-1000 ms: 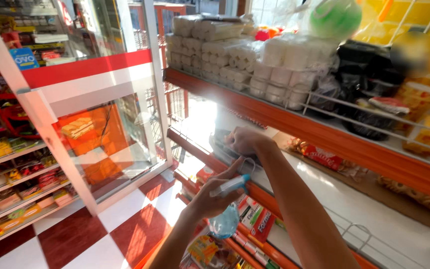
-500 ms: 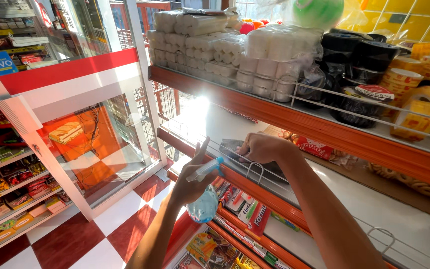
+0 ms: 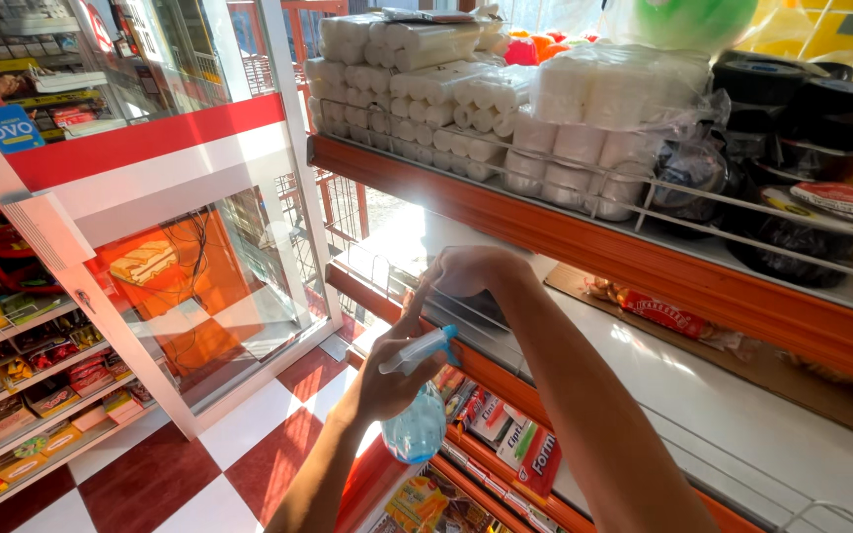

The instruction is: The person scans bread and snack packages with a handheld scanner, places the items on shelves, and then cleans a shelf surface using a spray bottle and a cloth.

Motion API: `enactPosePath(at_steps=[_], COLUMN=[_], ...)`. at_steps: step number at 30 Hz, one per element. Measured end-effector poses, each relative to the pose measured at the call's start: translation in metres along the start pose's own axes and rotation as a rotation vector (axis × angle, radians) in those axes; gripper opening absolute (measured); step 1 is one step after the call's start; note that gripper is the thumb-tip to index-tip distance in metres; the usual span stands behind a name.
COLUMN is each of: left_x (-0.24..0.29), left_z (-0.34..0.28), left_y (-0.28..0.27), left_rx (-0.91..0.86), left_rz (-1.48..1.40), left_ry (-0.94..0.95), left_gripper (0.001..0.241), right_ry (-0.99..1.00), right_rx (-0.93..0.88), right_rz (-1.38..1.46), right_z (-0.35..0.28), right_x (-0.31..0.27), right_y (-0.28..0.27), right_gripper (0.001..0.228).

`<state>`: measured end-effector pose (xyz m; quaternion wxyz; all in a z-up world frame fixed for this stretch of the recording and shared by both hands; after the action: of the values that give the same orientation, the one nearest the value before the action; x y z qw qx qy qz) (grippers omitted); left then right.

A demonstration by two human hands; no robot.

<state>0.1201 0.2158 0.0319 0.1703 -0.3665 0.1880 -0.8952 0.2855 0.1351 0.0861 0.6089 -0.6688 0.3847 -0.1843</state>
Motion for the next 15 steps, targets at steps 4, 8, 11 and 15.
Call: enactPosePath(at_steps=[4, 8, 11, 15], left_x=[0.008, 0.012, 0.0, -0.001], left_z=[0.006, 0.009, 0.005, 0.004], left_y=[0.0, -0.003, 0.005, 0.006], left_rx=[-0.026, 0.009, 0.008, 0.035], left_rz=[-0.057, -0.092, -0.079, -0.009], left_ry=[-0.135, -0.09, -0.154, -0.17], left_gripper=[0.048, 0.049, 0.047, 0.041], right_ry=[-0.034, 0.001, -0.05, -0.005], right_rx=[-0.04, 0.021, 0.037, 0.008], right_rz=[-0.071, -0.091, -0.015, -0.052], right_z=[0.043, 0.051, 0.043, 0.005], right_x=[-0.015, -0.011, -0.006, -0.003], right_y=[-0.001, 0.003, 0.007, -0.001], right_gripper=[0.043, 0.044, 0.044, 0.047])
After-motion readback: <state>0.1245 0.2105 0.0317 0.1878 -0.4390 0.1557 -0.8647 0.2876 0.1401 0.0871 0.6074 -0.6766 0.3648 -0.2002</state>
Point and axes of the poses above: each hand's wrist, its own z-axis towards the middle knuckle, its own y-axis out of the palm, x = y × z, the point moved 7 cm from there along z, towards the middle knuckle, and after that the axes turned 2 degrees about -x, right-handed, at the moved point
